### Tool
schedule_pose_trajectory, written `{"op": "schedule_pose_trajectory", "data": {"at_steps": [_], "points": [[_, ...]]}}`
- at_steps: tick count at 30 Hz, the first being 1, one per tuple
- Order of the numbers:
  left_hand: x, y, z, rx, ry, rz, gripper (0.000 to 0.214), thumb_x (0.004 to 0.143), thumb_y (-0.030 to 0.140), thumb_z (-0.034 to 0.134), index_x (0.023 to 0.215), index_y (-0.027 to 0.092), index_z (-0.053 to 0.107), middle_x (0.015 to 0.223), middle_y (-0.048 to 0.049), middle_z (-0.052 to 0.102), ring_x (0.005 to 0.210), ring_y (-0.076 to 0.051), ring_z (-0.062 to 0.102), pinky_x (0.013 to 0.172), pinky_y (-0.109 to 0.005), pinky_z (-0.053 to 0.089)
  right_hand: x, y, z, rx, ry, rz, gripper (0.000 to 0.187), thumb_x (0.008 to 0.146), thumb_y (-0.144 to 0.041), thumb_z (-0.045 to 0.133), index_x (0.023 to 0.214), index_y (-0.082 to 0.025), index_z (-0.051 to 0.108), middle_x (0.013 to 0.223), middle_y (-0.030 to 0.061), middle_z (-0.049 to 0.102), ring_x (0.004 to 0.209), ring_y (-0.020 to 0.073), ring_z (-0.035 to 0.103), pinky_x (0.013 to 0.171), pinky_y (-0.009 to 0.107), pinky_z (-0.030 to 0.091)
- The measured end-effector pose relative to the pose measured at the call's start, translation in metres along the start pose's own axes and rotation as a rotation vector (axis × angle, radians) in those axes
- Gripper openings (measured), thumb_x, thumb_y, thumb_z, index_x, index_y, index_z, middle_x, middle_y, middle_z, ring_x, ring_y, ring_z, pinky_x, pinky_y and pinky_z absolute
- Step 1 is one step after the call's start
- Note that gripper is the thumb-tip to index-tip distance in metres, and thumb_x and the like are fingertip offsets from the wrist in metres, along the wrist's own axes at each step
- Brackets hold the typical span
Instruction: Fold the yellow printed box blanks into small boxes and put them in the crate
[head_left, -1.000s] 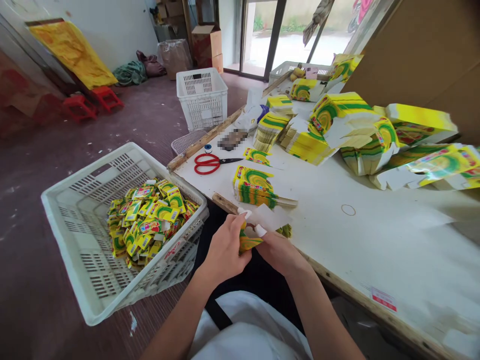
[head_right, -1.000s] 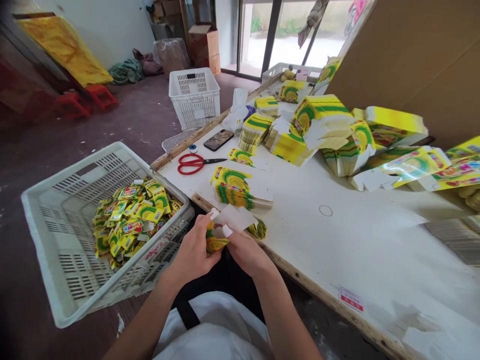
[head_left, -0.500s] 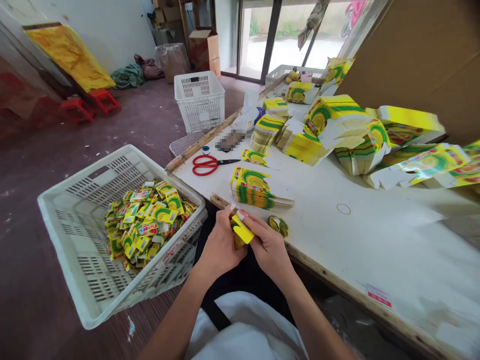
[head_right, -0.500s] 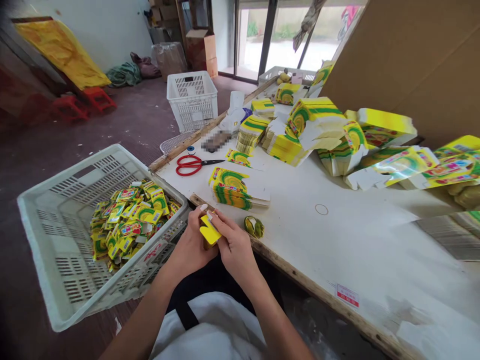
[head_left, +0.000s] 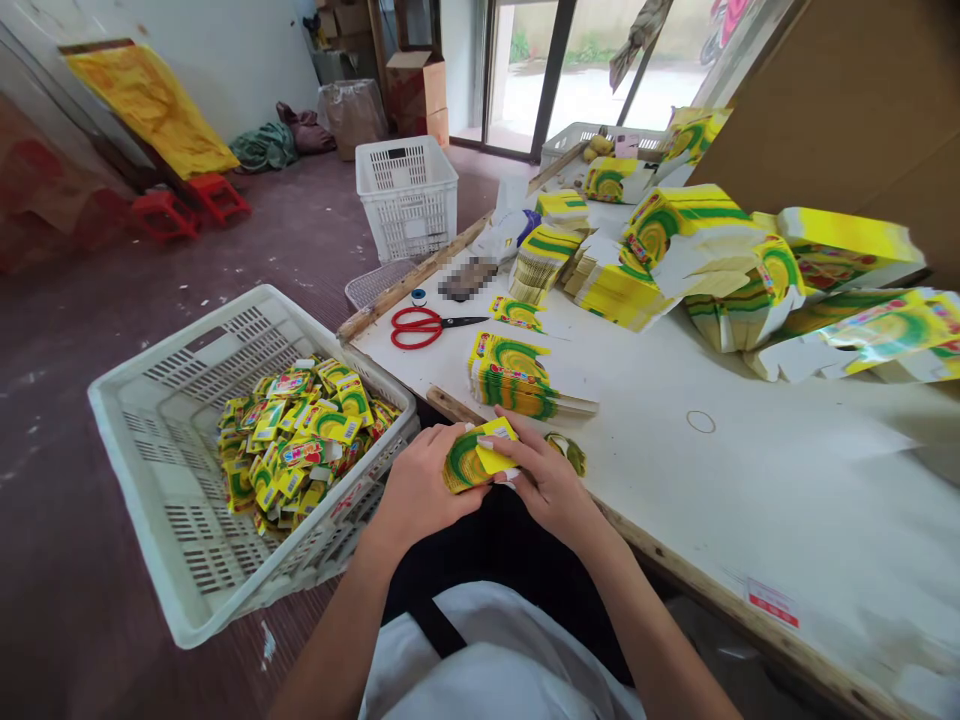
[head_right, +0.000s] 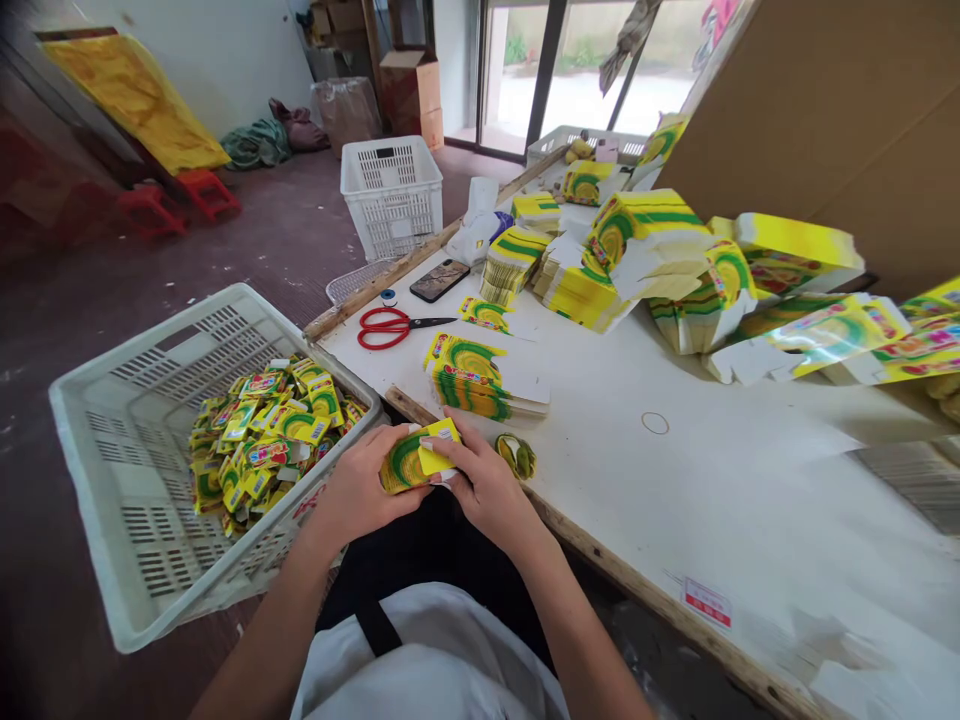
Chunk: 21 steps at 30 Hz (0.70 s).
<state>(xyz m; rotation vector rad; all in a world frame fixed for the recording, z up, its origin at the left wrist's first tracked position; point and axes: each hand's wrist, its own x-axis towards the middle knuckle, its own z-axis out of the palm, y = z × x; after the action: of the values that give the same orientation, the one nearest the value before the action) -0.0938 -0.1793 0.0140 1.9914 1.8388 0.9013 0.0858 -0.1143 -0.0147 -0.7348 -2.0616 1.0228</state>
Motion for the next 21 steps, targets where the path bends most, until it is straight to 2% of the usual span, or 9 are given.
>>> {"op": "schedule_pose_trajectory", "data": {"at_steps": [7, 9, 11, 13, 15, 17, 18, 19, 21], "points": [[0.002, 0.0, -0.007, -0.084, -0.122, 0.034, 0.053, 0.06, 0.025, 0.078, 0.109, 0.018, 0.06, 0.1, -0.0085, 0.069, 0.091, -0.026, 0.066, 0.083, -0.041, 0.054, -0.002, -0.005, -0.024, 0.015, -0.201, -0.01, 0.024, 0.085, -0.019, 0.056, 0.104, -0.027, 0.069, 0.133, 0.0102, 0.059, 0.116, 0.0253, 0.061, 0.098, 0.045, 0.049], [0.002, 0.004, -0.005, -0.091, -0.092, 0.034, 0.05, 0.061, 0.023, 0.076, 0.108, 0.017, 0.061, 0.1, -0.0094, 0.069, 0.093, -0.027, 0.066, 0.084, -0.042, 0.054, -0.004, -0.009, -0.018, 0.036, -0.13, 0.025, 0.02, 0.082, -0.021, 0.061, 0.102, -0.024, 0.067, 0.13, 0.0119, 0.06, 0.119, 0.0266, 0.059, 0.1, 0.046, 0.046], [0.002, 0.006, 0.0, -0.144, -0.037, -0.011, 0.049, 0.06, 0.022, 0.075, 0.107, 0.017, 0.062, 0.099, -0.0092, 0.069, 0.094, -0.028, 0.065, 0.086, -0.042, 0.053, -0.005, -0.013, -0.005, 0.09, 0.003, 0.084, 0.032, 0.081, -0.022, 0.064, 0.113, -0.023, 0.06, 0.134, 0.0139, 0.056, 0.127, 0.0278, 0.052, 0.105, 0.047, 0.043], [0.001, 0.005, 0.006, -0.335, 0.067, -0.124, 0.051, 0.061, 0.025, 0.077, 0.108, 0.019, 0.061, 0.1, -0.0074, 0.068, 0.094, -0.026, 0.065, 0.086, -0.041, 0.053, -0.004, -0.015, 0.007, 0.176, 0.107, 0.132, 0.054, 0.081, -0.026, 0.065, 0.131, -0.023, 0.045, 0.143, 0.0157, 0.048, 0.13, 0.0276, 0.049, 0.106, 0.047, 0.042], [0.0, -0.002, 0.011, -0.653, 0.298, -0.285, 0.052, 0.064, 0.036, 0.078, 0.109, 0.022, 0.057, 0.103, -0.0058, 0.067, 0.093, -0.023, 0.065, 0.085, -0.037, 0.053, 0.001, -0.014, 0.01, 0.228, 0.177, 0.149, 0.068, 0.081, -0.03, 0.067, 0.14, -0.024, 0.034, 0.146, 0.0164, 0.044, 0.122, 0.0266, 0.056, 0.102, 0.046, 0.046], [0.001, -0.012, 0.014, -0.994, 0.593, -0.442, 0.051, 0.068, 0.055, 0.072, 0.105, 0.024, 0.054, 0.107, -0.0059, 0.064, 0.098, -0.021, 0.064, 0.085, -0.035, 0.054, 0.013, -0.009, 0.003, 0.166, 0.273, 0.141, 0.063, 0.081, -0.029, 0.066, 0.137, -0.024, 0.038, 0.138, 0.0156, 0.053, 0.111, 0.0253, 0.063, 0.098, 0.046, 0.049], [0.002, -0.016, 0.015, -1.128, 0.698, -0.508, 0.051, 0.071, 0.063, 0.066, 0.101, 0.024, 0.053, 0.11, -0.0066, 0.063, 0.102, -0.021, 0.063, 0.088, -0.036, 0.053, 0.02, -0.005, -0.003, 0.092, 0.338, 0.14, 0.057, 0.081, -0.027, 0.064, 0.134, -0.023, 0.042, 0.131, 0.0145, 0.059, 0.107, 0.0251, 0.064, 0.097, 0.046, 0.05], [0.003, -0.02, 0.015, -1.229, 0.753, -0.566, 0.052, 0.073, 0.069, 0.059, 0.097, 0.024, 0.052, 0.113, -0.0074, 0.061, 0.107, -0.02, 0.062, 0.09, -0.037, 0.053, 0.029, 0.0, -0.01, -0.002, 0.405, 0.144, 0.05, 0.082, -0.025, 0.061, 0.13, -0.022, 0.046, 0.123, 0.0133, 0.064, 0.107, 0.0256, 0.064, 0.096, 0.047, 0.049], [0.003, -0.024, 0.018, -1.336, 0.734, -0.659, 0.051, 0.078, 0.072, 0.052, 0.093, 0.023, 0.05, 0.116, -0.0094, 0.06, 0.113, -0.021, 0.059, 0.094, -0.038, 0.051, 0.045, 0.011, -0.023, -0.207, 0.479, 0.178, 0.045, 0.082, -0.02, 0.058, 0.126, -0.021, 0.05, 0.115, 0.0123, 0.067, 0.108, 0.0278, 0.062, 0.096, 0.05, 0.048]]}}
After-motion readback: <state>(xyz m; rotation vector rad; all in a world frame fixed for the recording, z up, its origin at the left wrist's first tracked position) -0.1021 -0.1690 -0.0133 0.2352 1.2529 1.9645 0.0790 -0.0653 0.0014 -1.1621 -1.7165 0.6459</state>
